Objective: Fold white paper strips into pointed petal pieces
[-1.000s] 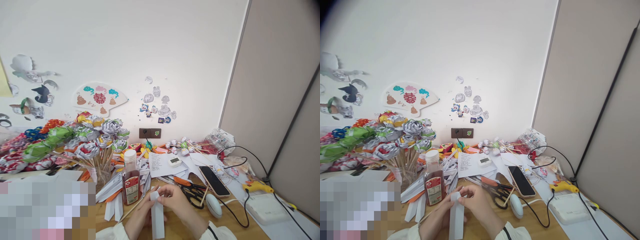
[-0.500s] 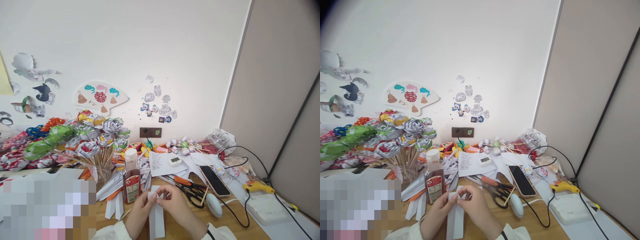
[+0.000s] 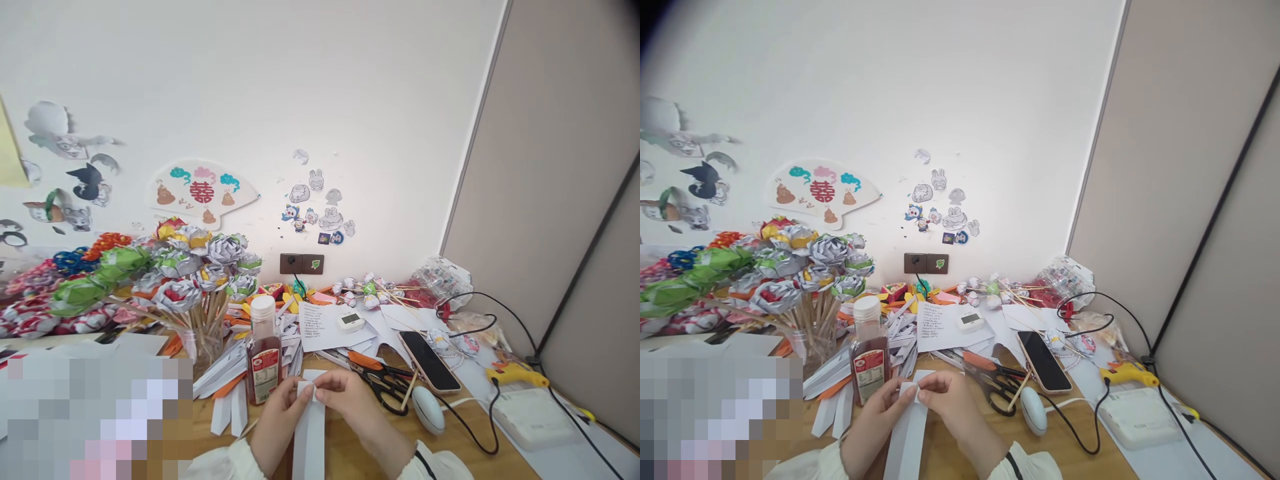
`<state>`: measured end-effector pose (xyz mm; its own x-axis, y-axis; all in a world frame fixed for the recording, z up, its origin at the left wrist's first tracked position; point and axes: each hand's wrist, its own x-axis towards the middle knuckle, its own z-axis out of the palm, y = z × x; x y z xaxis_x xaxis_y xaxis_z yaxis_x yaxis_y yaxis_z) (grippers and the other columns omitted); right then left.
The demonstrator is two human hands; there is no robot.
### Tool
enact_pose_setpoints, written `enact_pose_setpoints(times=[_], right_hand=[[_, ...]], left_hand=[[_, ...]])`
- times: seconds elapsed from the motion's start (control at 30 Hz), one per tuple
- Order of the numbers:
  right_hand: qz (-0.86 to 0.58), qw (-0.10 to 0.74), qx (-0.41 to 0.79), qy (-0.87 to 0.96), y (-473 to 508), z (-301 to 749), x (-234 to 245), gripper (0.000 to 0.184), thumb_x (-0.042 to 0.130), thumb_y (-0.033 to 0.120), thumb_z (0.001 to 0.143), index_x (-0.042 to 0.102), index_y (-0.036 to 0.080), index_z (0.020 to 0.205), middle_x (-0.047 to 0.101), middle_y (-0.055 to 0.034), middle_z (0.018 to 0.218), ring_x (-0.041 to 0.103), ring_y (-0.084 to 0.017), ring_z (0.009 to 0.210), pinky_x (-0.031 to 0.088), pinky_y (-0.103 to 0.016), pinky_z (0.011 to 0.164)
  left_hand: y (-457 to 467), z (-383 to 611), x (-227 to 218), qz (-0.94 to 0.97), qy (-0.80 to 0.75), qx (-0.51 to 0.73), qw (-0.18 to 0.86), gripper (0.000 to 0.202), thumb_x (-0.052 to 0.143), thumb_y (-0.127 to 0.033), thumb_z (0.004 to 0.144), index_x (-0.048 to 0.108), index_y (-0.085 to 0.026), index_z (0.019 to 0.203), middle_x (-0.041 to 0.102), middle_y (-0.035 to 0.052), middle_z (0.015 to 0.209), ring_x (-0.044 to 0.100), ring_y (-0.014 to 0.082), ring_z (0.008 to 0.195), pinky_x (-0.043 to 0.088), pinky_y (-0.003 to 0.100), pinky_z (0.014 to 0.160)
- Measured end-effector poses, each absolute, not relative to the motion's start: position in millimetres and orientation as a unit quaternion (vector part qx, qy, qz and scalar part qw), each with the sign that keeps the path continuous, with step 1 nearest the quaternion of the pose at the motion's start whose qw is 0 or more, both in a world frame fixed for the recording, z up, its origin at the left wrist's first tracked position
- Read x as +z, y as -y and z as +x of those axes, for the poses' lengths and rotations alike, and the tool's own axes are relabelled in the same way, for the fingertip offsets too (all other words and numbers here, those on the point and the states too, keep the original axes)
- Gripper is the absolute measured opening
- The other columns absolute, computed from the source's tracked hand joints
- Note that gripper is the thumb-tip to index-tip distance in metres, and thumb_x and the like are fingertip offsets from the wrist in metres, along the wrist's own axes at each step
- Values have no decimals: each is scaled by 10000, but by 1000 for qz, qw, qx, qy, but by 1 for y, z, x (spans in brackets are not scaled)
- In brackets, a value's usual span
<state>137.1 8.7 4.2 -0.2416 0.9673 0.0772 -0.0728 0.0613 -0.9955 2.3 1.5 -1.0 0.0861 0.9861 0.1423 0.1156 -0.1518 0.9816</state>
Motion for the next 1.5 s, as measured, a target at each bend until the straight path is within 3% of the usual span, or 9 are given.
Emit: enact_pose_setpoints(times=[0.37,0.67,1.07,1.5], right_hand=[[-417,495,521,556,-13,138,1,197,679,225,534,625,130,698,633,-46,706,562,-173,691,425,-290,674],[-429,495,507,560,-12,138,0,173,654,194,546,616,128,701,622,-36,690,554,-164,680,427,-278,663],[-454,488,457,589,-12,134,-2,128,582,251,629,600,124,632,582,-16,591,515,-142,578,388,-239,554],[-436,448,373,686,-13,137,-7,123,503,185,688,606,162,750,594,-20,701,532,-157,663,398,-245,598]], left_hand=[[0,4,-4,542,-440,493,520,234,596,-341,620,524,-137,708,579,-7,610,509,126,568,378,210,496],[-1,3,-7,574,-458,484,476,187,582,-308,627,507,-147,686,572,-8,619,518,138,593,390,223,532],[6,5,2,614,-518,463,374,171,540,-272,610,413,-194,525,317,-92,469,342,91,451,274,194,451],[4,2,6,561,-535,461,432,128,552,-270,594,474,-171,570,451,-76,453,426,92,436,325,190,425]])
